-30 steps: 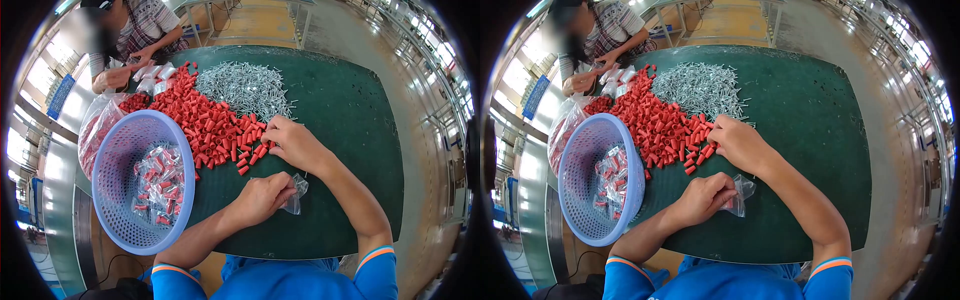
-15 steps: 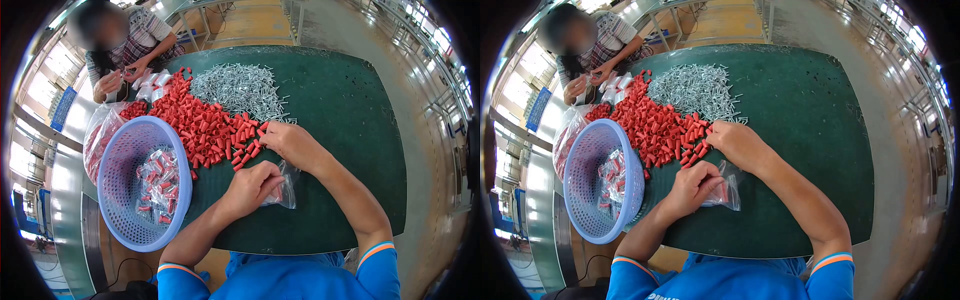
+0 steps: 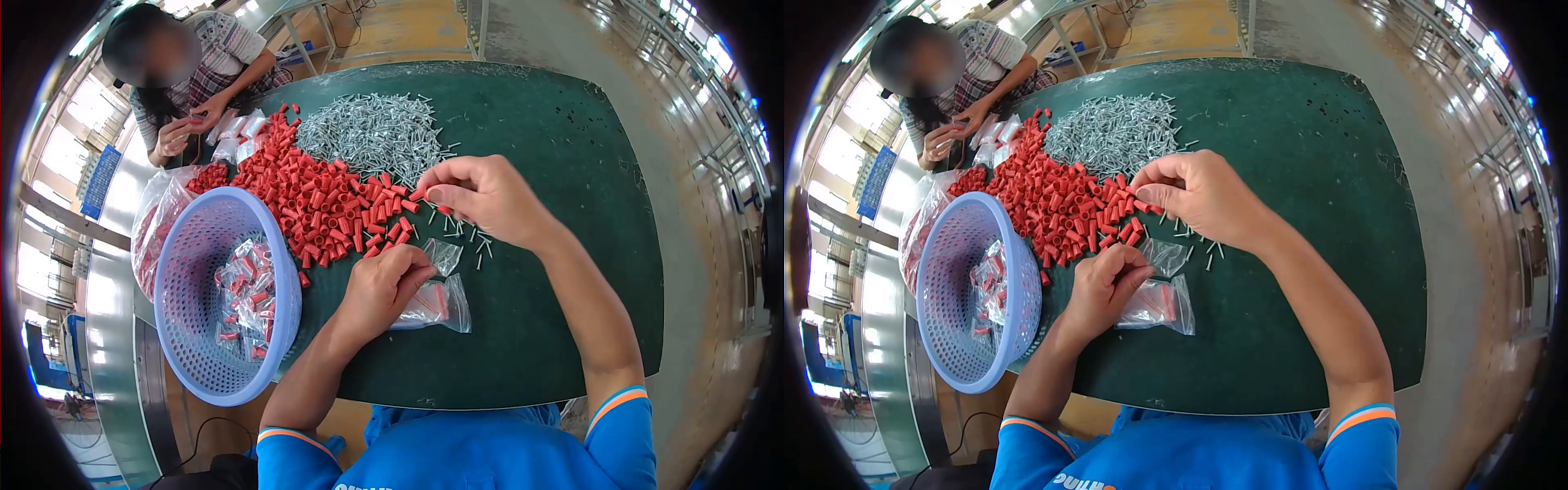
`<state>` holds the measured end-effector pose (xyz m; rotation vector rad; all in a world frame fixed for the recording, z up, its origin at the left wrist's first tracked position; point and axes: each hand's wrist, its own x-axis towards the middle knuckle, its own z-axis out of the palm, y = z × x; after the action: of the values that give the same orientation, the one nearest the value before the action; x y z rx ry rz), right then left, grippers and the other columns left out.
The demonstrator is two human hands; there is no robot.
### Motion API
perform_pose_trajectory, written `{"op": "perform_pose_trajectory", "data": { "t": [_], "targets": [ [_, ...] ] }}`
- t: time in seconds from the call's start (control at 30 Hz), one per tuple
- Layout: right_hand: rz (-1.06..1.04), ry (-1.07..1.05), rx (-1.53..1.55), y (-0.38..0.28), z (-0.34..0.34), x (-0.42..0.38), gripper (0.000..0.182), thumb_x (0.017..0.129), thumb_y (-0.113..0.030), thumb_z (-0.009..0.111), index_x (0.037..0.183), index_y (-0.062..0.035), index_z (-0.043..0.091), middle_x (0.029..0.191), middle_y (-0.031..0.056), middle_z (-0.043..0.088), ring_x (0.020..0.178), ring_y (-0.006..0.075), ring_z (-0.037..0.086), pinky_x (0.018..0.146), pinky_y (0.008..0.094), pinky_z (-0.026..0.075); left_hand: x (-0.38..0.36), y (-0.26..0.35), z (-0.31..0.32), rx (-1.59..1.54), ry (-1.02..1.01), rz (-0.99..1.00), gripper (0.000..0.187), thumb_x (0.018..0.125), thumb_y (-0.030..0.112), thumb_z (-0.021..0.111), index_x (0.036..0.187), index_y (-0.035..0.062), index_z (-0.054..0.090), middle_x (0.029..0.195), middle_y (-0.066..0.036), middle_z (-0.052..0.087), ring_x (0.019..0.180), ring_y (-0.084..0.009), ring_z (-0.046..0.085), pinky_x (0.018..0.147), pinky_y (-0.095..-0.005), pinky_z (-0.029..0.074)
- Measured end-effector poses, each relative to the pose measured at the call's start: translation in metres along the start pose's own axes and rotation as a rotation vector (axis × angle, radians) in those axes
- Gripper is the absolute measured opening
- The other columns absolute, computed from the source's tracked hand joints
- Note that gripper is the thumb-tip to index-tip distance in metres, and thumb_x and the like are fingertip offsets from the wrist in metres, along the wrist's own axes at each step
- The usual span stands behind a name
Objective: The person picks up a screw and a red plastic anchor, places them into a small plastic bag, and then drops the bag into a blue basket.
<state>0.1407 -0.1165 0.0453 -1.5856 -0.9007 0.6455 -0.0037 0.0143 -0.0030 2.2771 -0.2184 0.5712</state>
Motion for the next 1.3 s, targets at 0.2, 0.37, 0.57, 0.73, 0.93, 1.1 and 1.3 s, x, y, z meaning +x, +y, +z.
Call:
{"op": "perform_pose_trajectory", "data": {
  "t": [0.2,0.37,0.57,0.73,0.93,1.1,1.3],
  "targets": [
    [-0.084,-0.171,-0.187,-0.001,0.014,-0.021,0.016,0.082,-0.009,0.06,0.092,0.0019,0.064,0.07,0.0044,0.059,0.062,0.0095,0.053,0.059,0.0253,0.045,0.001,-0.003,-0.001,0.032,0.09,0.101,0.016,0.07,0.002,0.07,0.08,0.0023,0.057,0.071,-0.008,0.06,0.06,-0.0211,0.06,0.052,-0.0301,0.047],
    [-0.189,-0.162,-0.28,0.0,0.013,-0.027,0.019,0.081,-0.007,0.061,0.098,0.0022,0.063,0.073,0.0059,0.06,0.065,0.0097,0.055,0.06,0.0255,0.045,0.003,-0.003,-0.001,0.069,0.11,0.107,0.017,0.069,0.001,0.07,0.08,0.002,0.057,0.071,-0.008,0.061,0.06,-0.0205,0.061,0.051,-0.0296,0.047],
    [-0.113,0.052,-0.089,-0.007,0.012,-0.026,0.024,0.078,-0.001,0.062,0.102,0.0021,0.059,0.077,0.0067,0.063,0.068,0.0072,0.058,0.061,0.0234,0.047,0.003,0.001,-0.003,0.044,0.112,0.092,0.015,0.069,-0.003,0.068,0.079,-0.0003,0.057,0.071,-0.009,0.06,0.059,-0.0188,0.058,0.052,-0.0268,0.045],
    [-0.332,0.051,-0.163,-0.005,0.022,-0.029,0.027,0.075,0.003,0.06,0.102,0.0005,0.057,0.079,0.0132,0.064,0.068,0.0181,0.063,0.063,0.0272,0.05,0.001,0.002,-0.004,0.05,0.088,0.059,0.012,0.072,-0.004,0.066,0.08,-0.0009,0.058,0.07,-0.009,0.06,0.06,-0.0194,0.058,0.053,-0.027,0.045],
    [-0.592,-0.03,-0.688,-0.004,0.022,-0.033,0.04,0.073,-0.004,0.059,0.113,-0.003,0.053,0.077,0.0144,0.06,0.073,0.0288,0.057,0.069,0.0357,0.048,0.002,0.001,-0.002,0.064,0.122,0.096,0.012,0.071,-0.005,0.066,0.08,-0.0017,0.058,0.07,-0.01,0.06,0.06,-0.0201,0.059,0.053,-0.027,0.045],
    [-0.374,-0.099,-0.631,-0.001,0.017,-0.031,0.045,0.072,-0.001,0.057,0.116,-0.0024,0.052,0.086,0.0154,0.059,0.077,0.0304,0.055,0.07,0.0375,0.046,0.002,0.003,-0.004,0.092,0.076,0.104,0.013,0.07,-0.006,0.066,0.08,-0.0019,0.058,0.07,-0.01,0.06,0.06,-0.0204,0.06,0.053,-0.0272,0.046],
    [-0.657,0.099,-0.574,0.001,0.017,-0.023,0.021,0.071,0.004,0.052,0.088,-0.0022,0.062,0.093,0.0106,0.058,0.091,0.0277,0.05,0.083,0.0355,0.042,0.002,0.003,-0.008,0.119,0.17,0.069,0.011,0.072,-0.006,0.064,0.08,-0.0017,0.057,0.069,-0.011,0.058,0.059,-0.0213,0.058,0.053,-0.0274,0.045]
  ]
}}
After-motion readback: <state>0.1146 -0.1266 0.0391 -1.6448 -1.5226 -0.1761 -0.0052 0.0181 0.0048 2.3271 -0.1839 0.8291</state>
